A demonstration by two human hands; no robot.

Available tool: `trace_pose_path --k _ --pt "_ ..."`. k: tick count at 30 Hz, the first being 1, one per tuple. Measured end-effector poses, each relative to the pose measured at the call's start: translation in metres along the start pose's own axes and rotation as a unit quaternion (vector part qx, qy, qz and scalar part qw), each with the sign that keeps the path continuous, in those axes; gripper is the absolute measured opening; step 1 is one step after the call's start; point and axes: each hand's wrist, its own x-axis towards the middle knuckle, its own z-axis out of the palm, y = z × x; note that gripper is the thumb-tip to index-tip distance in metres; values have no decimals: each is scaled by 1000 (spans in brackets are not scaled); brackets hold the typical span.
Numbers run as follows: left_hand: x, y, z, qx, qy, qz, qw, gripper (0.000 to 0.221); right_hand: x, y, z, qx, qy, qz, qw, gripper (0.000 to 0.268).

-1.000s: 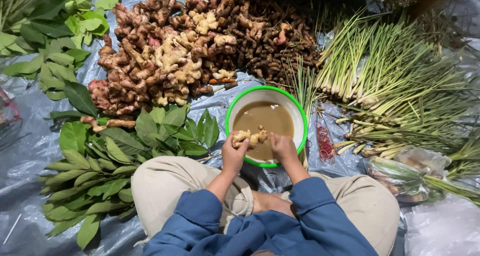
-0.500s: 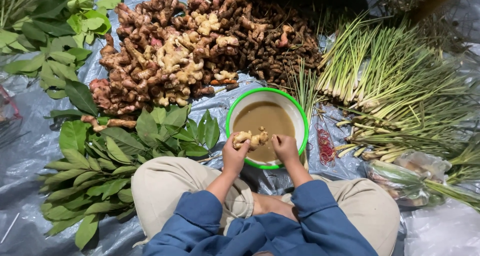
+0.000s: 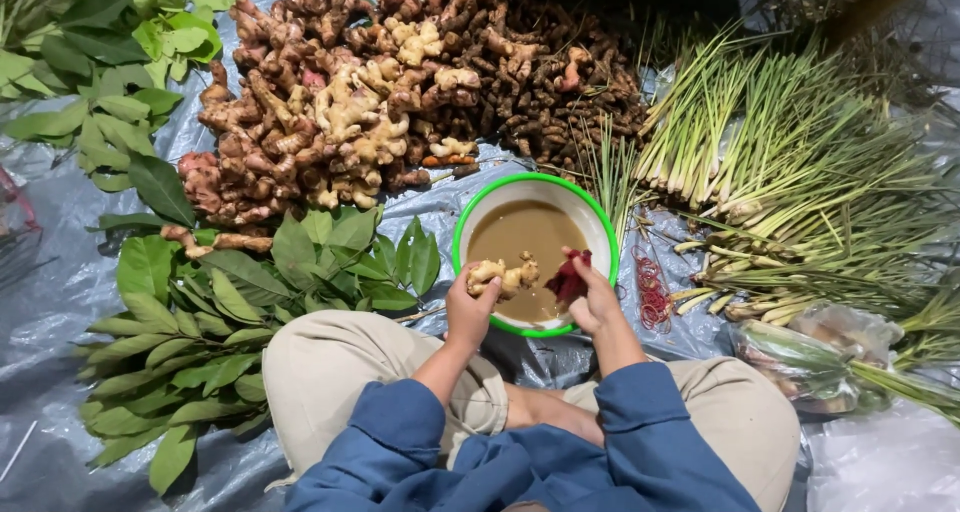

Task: Cleaning lemongrass stalks by wiping them with a cloth and washing ginger roots in a bowl of liquid.

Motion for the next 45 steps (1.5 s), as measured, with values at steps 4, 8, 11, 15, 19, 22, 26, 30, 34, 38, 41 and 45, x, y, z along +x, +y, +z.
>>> trace_pose_path --k 4,8,11,15,19,22,26,30,34,38,41,45 --pt "-1 1 0 -13 -3 -1 1000 29 15 1 -18 168 -92 70 979 32" --pt "-2 4 0 -19 -3 1 1000 27 35 10 -44 196 -89 61 975 21" --pt "-2 5 -1 -19 -2 4 1000 25 37 15 -46 161 -72 36 984 21" --pt "-4 7 -2 -22 -2 5 1000 25 16 8 -16 62 -18 -13 998 21" --pt "-3 9 -2 -25 -2 4 1000 24 6 10 -3 -9 15 -24 1000 16" --pt "-3 9 -2 -21 -2 8 1000 24 4 13 2 -52 43 -36 997 22" --pt "-4 8 -2 -15 -8 8 1000 24 -9 13 21 -67 98 -50 992 36" --pt "-4 11 -3 -13 -10 -1 1000 23 -17 8 35 -81 122 -73 987 40" --pt "-3 8 -2 -3 -11 -1 1000 25 -19 6 38 -103 121 -85 984 39" --pt "-4 10 -2 -21 -16 -8 1000 24 -17 10 27 -113 105 -86 984 39" --pt "-4 10 -2 -43 -21 -10 999 24 -8 15 17 -126 84 -85 985 38" --pt "-4 9 -3 -46 -26 -1 999 28 10 19 -2 -209 34 -99 972 47"
